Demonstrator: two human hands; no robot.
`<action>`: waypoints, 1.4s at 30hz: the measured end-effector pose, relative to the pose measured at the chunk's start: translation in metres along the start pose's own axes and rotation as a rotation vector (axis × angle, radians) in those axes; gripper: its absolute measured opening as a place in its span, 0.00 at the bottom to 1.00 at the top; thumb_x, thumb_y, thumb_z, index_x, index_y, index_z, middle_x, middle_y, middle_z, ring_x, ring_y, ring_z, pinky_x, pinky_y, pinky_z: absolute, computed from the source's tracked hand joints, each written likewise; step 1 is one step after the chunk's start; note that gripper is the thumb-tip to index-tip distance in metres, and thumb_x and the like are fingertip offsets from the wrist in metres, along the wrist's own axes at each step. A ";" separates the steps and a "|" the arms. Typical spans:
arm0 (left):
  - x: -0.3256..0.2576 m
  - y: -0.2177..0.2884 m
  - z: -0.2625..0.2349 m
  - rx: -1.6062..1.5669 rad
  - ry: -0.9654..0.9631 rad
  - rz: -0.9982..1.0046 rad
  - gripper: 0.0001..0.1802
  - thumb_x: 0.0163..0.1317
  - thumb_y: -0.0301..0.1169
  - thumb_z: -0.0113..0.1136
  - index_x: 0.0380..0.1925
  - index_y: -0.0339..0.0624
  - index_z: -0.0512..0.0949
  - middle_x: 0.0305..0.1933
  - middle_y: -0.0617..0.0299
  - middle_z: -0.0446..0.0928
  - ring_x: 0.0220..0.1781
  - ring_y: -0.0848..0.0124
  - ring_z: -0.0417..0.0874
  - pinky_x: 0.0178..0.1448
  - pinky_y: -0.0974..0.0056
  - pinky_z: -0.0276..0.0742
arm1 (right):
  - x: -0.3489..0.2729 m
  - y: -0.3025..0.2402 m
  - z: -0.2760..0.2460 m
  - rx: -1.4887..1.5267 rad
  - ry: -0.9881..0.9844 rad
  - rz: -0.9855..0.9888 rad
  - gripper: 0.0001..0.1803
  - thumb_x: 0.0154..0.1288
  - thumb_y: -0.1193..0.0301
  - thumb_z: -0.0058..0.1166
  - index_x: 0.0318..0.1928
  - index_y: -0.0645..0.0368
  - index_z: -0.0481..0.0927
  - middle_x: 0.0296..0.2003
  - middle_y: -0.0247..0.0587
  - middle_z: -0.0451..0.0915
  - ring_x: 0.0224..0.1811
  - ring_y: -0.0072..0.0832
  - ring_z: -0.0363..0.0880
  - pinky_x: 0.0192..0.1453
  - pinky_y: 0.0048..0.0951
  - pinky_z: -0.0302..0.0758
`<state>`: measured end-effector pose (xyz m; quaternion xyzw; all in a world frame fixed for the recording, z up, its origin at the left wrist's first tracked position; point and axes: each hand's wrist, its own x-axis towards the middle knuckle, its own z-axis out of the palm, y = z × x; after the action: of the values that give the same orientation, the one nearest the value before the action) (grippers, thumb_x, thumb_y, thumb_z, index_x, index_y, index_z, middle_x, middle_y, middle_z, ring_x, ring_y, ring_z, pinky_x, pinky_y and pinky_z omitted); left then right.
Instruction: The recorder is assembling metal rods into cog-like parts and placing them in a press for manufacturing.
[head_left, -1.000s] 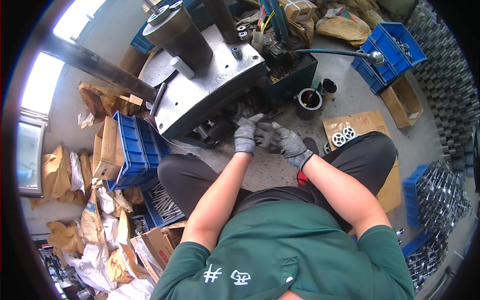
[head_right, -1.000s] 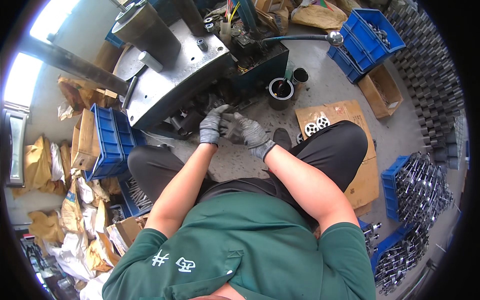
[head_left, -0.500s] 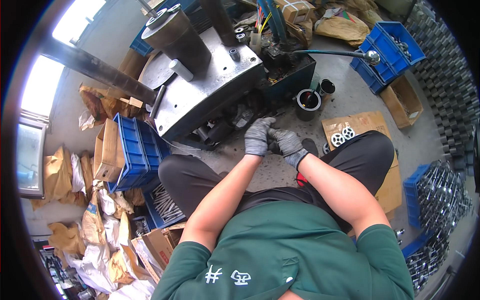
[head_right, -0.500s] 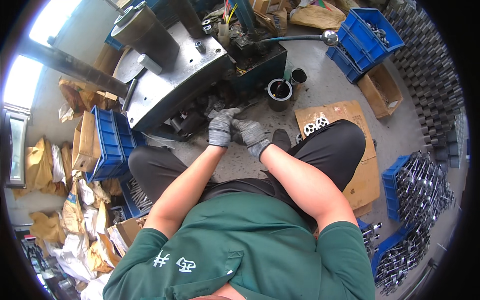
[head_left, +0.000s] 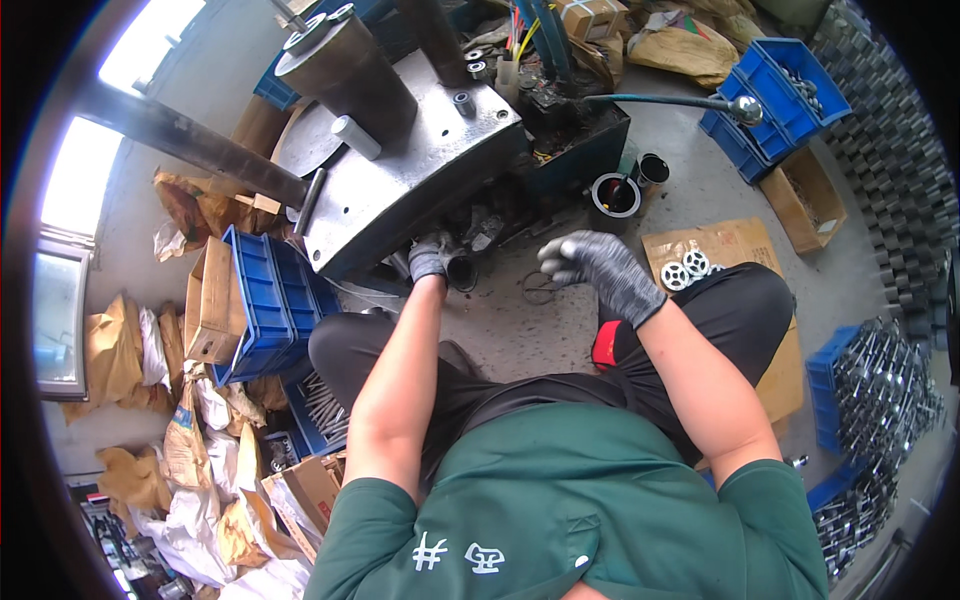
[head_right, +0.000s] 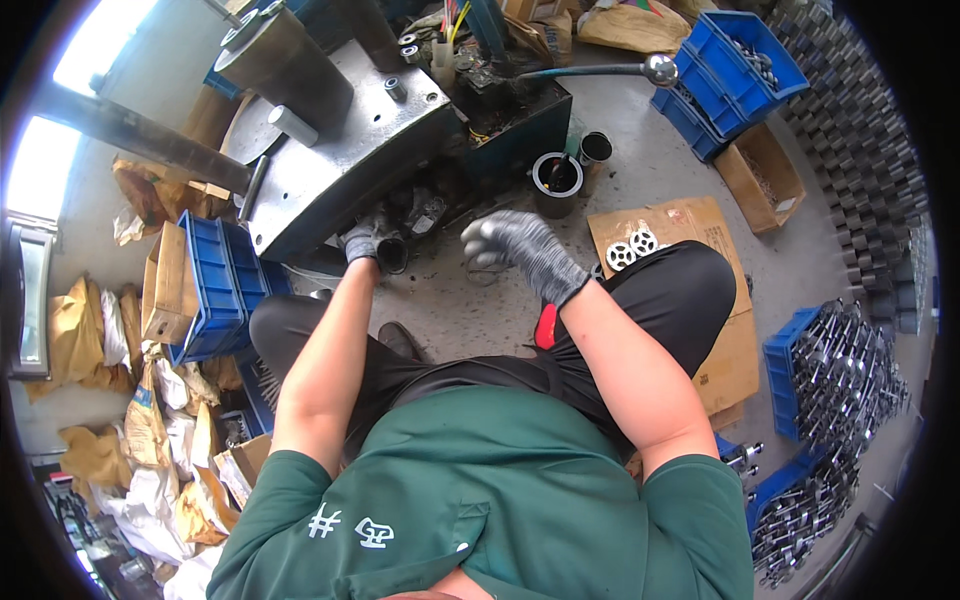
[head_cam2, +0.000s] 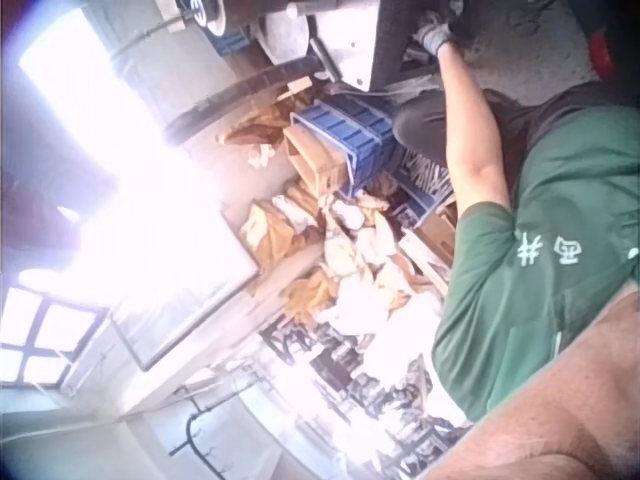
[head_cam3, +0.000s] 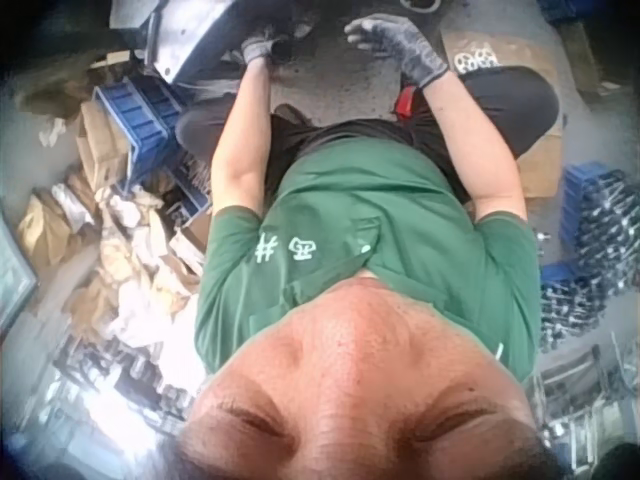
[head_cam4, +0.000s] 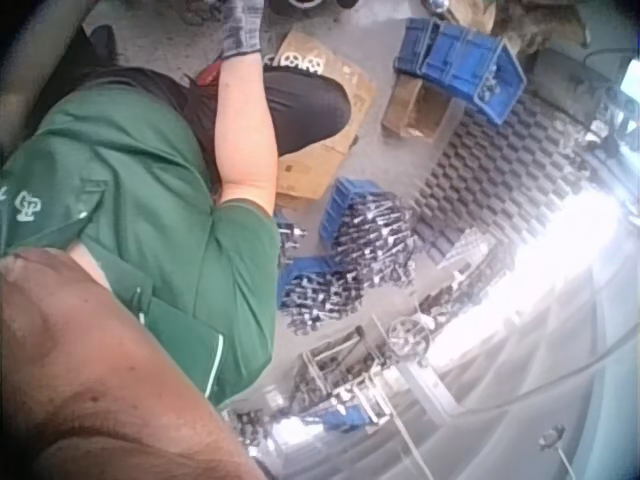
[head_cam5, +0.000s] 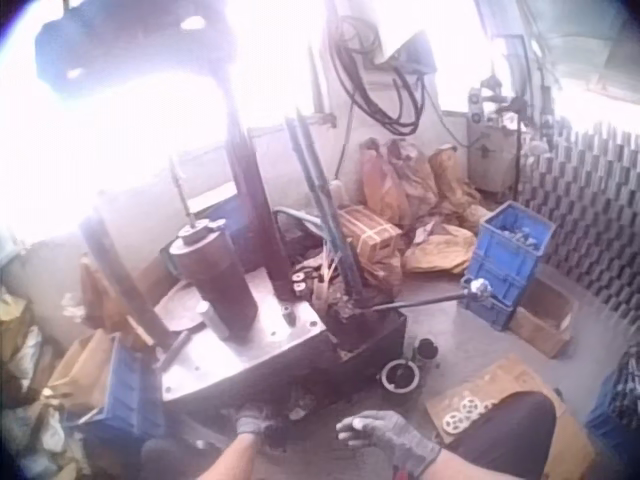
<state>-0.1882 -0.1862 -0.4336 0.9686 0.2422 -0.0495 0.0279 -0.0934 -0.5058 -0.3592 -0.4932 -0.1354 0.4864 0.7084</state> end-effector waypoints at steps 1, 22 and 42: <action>0.007 -0.052 0.024 -0.548 -0.103 0.204 0.16 0.75 0.35 0.55 0.53 0.38 0.84 0.47 0.47 0.87 0.52 0.55 0.89 0.63 0.52 0.82 | 0.013 -0.006 0.013 -0.058 0.045 0.014 0.18 0.79 0.62 0.55 0.60 0.60 0.83 0.55 0.39 0.86 0.54 0.26 0.86 0.58 0.32 0.82; -0.059 0.111 -0.036 -0.599 -0.046 0.262 0.26 0.77 0.33 0.54 0.69 0.31 0.67 0.47 0.46 0.84 0.46 0.59 0.84 0.57 0.53 0.79 | 0.053 0.071 0.037 0.630 0.179 0.163 0.22 0.78 0.50 0.54 0.58 0.52 0.80 0.49 0.39 0.87 0.45 0.37 0.88 0.53 0.44 0.85; -0.073 0.151 0.010 -0.480 0.125 0.808 0.30 0.72 0.19 0.39 0.74 0.31 0.64 0.78 0.38 0.63 0.81 0.55 0.62 0.88 0.57 0.50 | 0.134 0.134 -0.044 1.203 0.896 -0.222 0.26 0.83 0.68 0.45 0.72 0.21 0.65 0.72 0.50 0.67 0.66 0.56 0.77 0.68 0.67 0.73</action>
<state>-0.1818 -0.3543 -0.4310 0.9524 -0.1483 0.0811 0.2535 -0.0726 -0.4154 -0.5304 -0.1554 0.4052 0.1553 0.8875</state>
